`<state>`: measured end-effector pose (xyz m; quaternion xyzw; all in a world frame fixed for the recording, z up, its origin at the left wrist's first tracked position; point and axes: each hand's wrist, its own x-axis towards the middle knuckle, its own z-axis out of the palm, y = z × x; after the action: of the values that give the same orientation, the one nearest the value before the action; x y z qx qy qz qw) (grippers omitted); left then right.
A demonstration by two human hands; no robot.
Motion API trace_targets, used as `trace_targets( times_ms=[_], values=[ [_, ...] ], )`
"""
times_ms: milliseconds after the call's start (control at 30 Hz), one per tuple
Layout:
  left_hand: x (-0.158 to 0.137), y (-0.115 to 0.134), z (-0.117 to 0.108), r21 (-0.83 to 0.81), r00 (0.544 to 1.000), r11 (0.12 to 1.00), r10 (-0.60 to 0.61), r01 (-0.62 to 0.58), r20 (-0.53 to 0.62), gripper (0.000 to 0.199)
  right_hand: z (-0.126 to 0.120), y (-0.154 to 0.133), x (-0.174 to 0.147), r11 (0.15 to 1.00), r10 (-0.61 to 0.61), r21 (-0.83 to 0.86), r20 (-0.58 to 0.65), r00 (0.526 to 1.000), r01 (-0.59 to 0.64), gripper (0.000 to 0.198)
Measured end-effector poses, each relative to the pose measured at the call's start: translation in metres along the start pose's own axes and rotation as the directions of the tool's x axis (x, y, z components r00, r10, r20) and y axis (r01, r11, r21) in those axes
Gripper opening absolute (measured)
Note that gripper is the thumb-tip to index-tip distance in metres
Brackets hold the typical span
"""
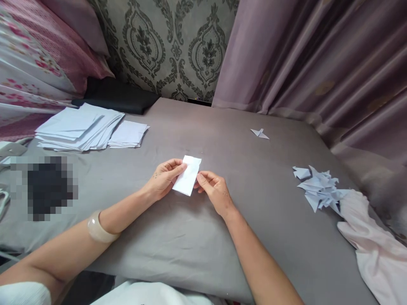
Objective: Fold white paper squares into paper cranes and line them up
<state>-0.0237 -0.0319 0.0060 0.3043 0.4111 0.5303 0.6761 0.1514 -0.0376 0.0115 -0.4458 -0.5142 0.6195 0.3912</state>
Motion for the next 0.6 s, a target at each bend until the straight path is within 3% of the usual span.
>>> trace_targets(
  times_ms=[100, 233, 467, 600],
  values=[
    [-0.0006, -0.0015, -0.0012, 0.052, 1.000, 0.998, 0.019, -0.019, 0.016, 0.030, -0.0006, 0.0017, 0.0003, 0.999, 0.016, 0.041, 0.019, 1.000, -0.017, 0.028],
    [-0.0014, -0.0022, -0.0016, 0.134, 0.999, 0.990, 0.034, -0.038, 0.029, 0.029, 0.0006, 0.0022, 0.0005, 0.999, 0.023, -0.029, -0.007, 1.000, -0.023, 0.028],
    [-0.0018, -0.0023, 0.0009, 0.189, 0.997, 0.979, 0.074, -0.076, 0.019, 0.036, -0.0027, 0.0021, 0.0032, 0.983, -0.026, -0.182, -0.182, 0.983, -0.008, 0.028],
    [-0.0047, -0.0020, 0.0049, 0.244, 0.992, 0.963, 0.098, -0.113, 0.076, 0.037, -0.0026, 0.0029, 0.0024, 0.958, -0.110, -0.285, -0.243, 0.964, 0.038, 0.029]
  ],
)
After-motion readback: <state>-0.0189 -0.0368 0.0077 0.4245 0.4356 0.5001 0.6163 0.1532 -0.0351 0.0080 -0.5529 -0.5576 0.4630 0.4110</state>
